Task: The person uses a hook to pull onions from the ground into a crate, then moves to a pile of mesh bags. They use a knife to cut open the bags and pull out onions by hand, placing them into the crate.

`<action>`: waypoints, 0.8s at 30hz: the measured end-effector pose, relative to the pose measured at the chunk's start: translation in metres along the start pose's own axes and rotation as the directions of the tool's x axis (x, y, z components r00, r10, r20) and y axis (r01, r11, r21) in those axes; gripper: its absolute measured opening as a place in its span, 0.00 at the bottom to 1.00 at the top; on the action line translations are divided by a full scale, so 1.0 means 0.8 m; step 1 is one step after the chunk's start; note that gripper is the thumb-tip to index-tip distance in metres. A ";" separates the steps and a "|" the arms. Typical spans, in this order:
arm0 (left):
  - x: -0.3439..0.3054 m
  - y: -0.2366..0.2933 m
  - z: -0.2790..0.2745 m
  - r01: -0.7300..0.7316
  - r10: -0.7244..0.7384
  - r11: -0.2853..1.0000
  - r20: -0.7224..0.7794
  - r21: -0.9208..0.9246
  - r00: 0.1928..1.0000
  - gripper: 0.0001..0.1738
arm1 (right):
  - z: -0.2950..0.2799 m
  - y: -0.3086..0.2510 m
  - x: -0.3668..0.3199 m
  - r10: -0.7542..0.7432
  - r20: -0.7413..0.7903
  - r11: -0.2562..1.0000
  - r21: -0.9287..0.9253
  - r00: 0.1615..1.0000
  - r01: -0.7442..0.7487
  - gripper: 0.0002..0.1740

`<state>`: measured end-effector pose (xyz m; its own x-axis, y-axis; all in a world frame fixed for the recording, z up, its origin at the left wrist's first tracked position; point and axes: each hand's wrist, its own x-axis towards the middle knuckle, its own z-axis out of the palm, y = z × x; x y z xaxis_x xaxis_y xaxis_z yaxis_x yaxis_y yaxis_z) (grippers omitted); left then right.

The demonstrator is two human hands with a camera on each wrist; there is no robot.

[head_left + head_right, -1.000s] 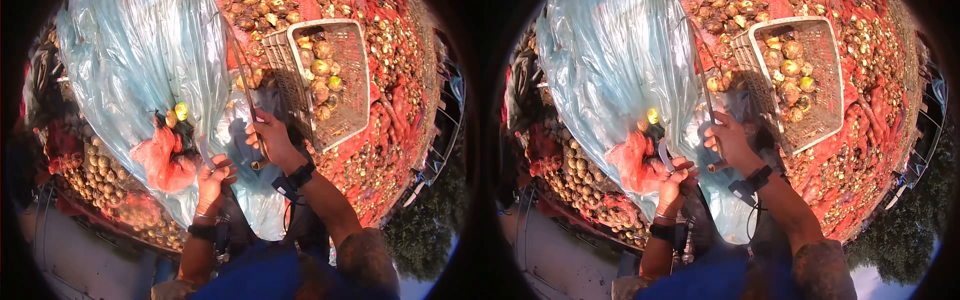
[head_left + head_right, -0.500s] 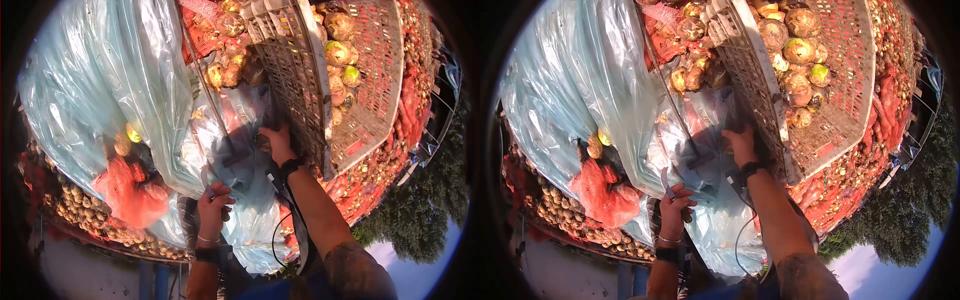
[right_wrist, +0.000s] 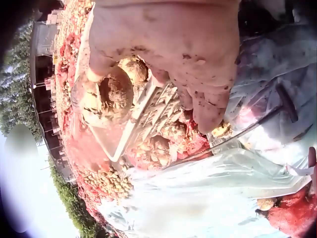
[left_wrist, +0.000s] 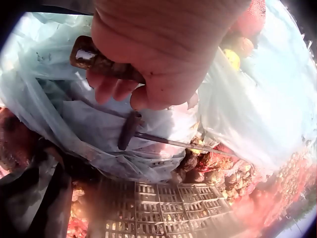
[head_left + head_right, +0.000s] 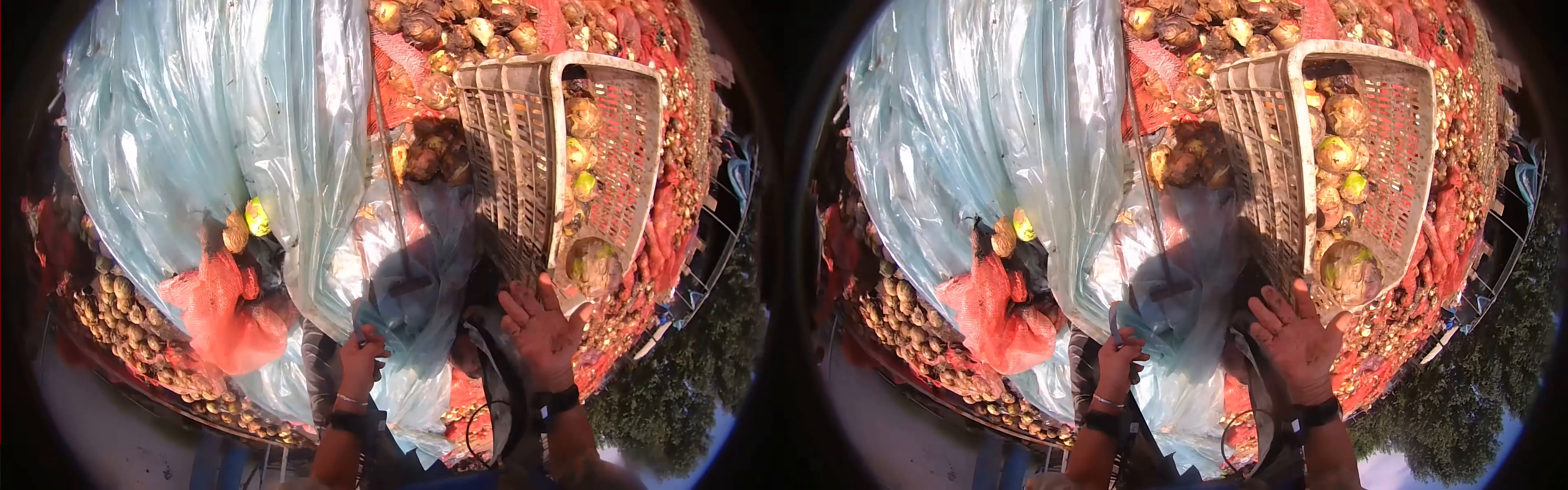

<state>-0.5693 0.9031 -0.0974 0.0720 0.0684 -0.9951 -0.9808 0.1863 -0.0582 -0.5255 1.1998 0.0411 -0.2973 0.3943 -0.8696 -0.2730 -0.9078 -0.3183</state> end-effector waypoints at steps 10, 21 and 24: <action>0.036 0.006 0.011 -0.086 0.021 0.860 -0.134 -0.503 0.991 0.24 | 0.142 0.362 0.200 0.451 0.722 -0.236 -0.471 0.525 0.850 0.20; 0.025 0.044 -0.011 -0.087 0.025 0.718 -0.099 -0.691 0.995 0.20 | 0.133 0.536 0.337 0.474 0.299 -0.879 0.097 0.829 0.467 0.49; 0.024 0.049 -0.014 -0.104 0.061 0.720 -0.087 -0.686 0.994 0.22 | 0.146 0.526 0.335 0.469 0.259 -0.878 0.034 0.844 0.477 0.50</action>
<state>-0.6082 0.9007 -0.1198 -0.0038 -0.0058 -1.0000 -0.8382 -0.5453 0.0064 -0.8274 0.9399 -0.2818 -0.6162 -0.0556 -0.7856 0.0669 0.9902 -0.1226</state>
